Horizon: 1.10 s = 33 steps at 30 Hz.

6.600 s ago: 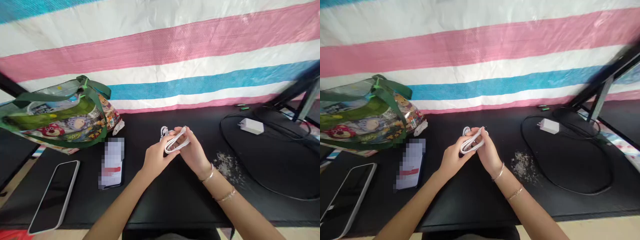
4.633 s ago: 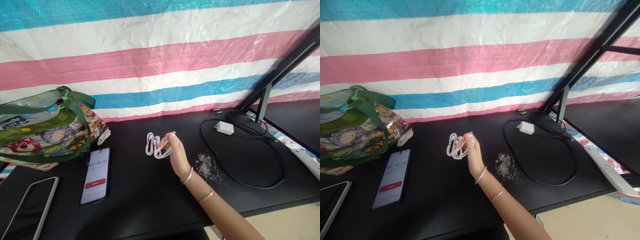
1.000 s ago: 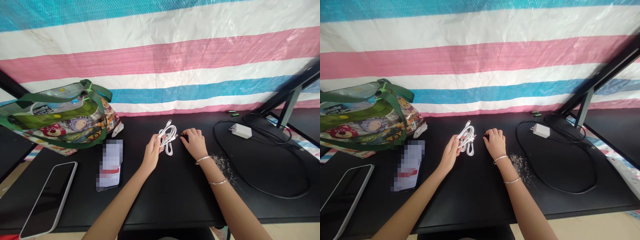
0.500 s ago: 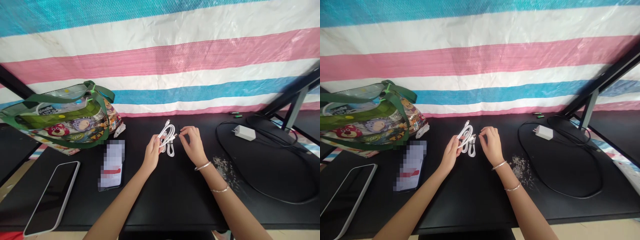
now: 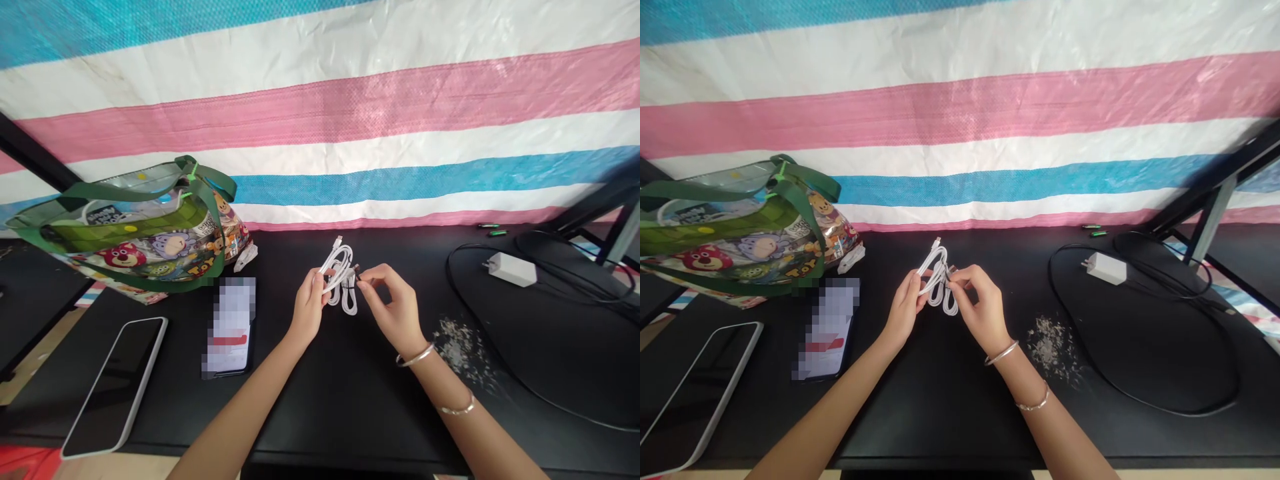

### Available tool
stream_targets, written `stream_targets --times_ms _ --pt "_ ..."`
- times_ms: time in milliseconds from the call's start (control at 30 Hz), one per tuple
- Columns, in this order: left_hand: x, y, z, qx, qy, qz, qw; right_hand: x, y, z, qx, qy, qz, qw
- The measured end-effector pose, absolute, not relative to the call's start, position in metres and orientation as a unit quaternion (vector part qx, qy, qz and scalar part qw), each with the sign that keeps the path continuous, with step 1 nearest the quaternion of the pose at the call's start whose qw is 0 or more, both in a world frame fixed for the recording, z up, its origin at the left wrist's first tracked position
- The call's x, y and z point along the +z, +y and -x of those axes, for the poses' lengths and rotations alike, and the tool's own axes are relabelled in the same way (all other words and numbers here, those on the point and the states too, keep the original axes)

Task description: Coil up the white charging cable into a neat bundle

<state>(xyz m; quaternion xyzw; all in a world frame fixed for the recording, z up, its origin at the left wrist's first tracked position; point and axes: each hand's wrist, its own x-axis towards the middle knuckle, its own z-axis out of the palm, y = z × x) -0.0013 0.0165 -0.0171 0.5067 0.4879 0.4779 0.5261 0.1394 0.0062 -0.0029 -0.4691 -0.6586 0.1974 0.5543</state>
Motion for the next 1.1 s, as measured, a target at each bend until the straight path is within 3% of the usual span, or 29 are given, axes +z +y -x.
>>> stream_targets --times_ms 767,1100 --pt "-0.012 0.01 0.002 0.432 0.489 -0.602 0.46 -0.014 0.004 -0.132 0.17 -0.712 0.463 0.499" --pt "-0.013 0.011 -0.002 0.473 0.469 -0.541 0.514 -0.014 0.004 -0.13 0.174 -0.735 0.447 0.479"
